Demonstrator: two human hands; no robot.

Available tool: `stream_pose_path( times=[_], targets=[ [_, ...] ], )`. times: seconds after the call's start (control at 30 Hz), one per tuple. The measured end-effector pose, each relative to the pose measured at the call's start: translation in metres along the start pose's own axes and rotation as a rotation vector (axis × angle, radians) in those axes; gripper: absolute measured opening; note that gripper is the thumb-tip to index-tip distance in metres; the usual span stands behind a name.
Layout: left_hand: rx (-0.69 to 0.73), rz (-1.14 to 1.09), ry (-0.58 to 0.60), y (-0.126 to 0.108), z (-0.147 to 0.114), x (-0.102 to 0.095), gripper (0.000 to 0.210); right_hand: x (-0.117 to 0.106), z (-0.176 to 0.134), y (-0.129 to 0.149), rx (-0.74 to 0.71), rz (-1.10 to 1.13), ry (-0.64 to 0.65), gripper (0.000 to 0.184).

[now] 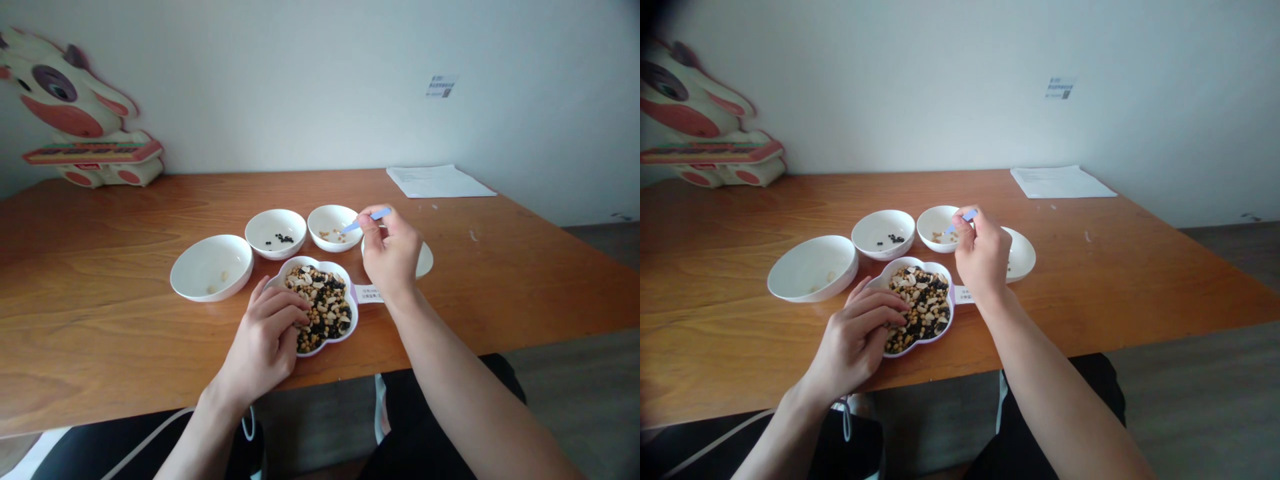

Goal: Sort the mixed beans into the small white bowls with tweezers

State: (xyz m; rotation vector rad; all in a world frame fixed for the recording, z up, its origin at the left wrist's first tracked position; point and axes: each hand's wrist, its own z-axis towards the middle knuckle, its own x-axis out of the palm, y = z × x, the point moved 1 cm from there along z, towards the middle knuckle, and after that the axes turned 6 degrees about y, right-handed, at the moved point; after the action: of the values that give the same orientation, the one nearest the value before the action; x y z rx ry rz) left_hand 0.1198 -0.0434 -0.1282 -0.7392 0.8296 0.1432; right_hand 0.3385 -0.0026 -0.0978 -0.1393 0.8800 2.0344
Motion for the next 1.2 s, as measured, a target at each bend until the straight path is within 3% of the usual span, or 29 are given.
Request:
stream_pose_path(
  times=[0.3,0.53,0.7,0.8,0.93,1.07,1.2],
  targets=[
    [0.001,0.003,-0.012,-0.001,-0.001,-0.001,0.029,0.002,0.002,0.0,-0.012,-0.038,0.179,0.015],
    [0.003,0.009,-0.009,0.0,0.0,0.0,0.029,-0.004,-0.004,-0.003,0.051,0.063,0.164,0.019],
    [0.003,0.009,-0.012,0.0,-0.001,0.0,0.029,-0.009,-0.01,0.002,0.028,0.314,0.151,0.018],
    [0.0,0.007,-0.012,0.0,-0.001,0.0,0.029,-0.012,-0.01,0.01,-0.072,0.364,0.262,0.016],
    [0.0,0.012,-0.019,-0.001,-0.001,0.0,0.029,-0.011,-0.007,0.015,-0.212,0.211,0.434,0.013],
    [-0.005,0.018,-0.013,-0.002,-0.001,-0.001,0.03,-0.01,-0.007,0.014,-0.223,0.098,0.613,0.013],
    [-0.004,0.021,-0.006,-0.002,-0.002,-0.002,0.029,-0.01,-0.01,0.017,-0.232,0.235,0.731,0.017]
  ],
)
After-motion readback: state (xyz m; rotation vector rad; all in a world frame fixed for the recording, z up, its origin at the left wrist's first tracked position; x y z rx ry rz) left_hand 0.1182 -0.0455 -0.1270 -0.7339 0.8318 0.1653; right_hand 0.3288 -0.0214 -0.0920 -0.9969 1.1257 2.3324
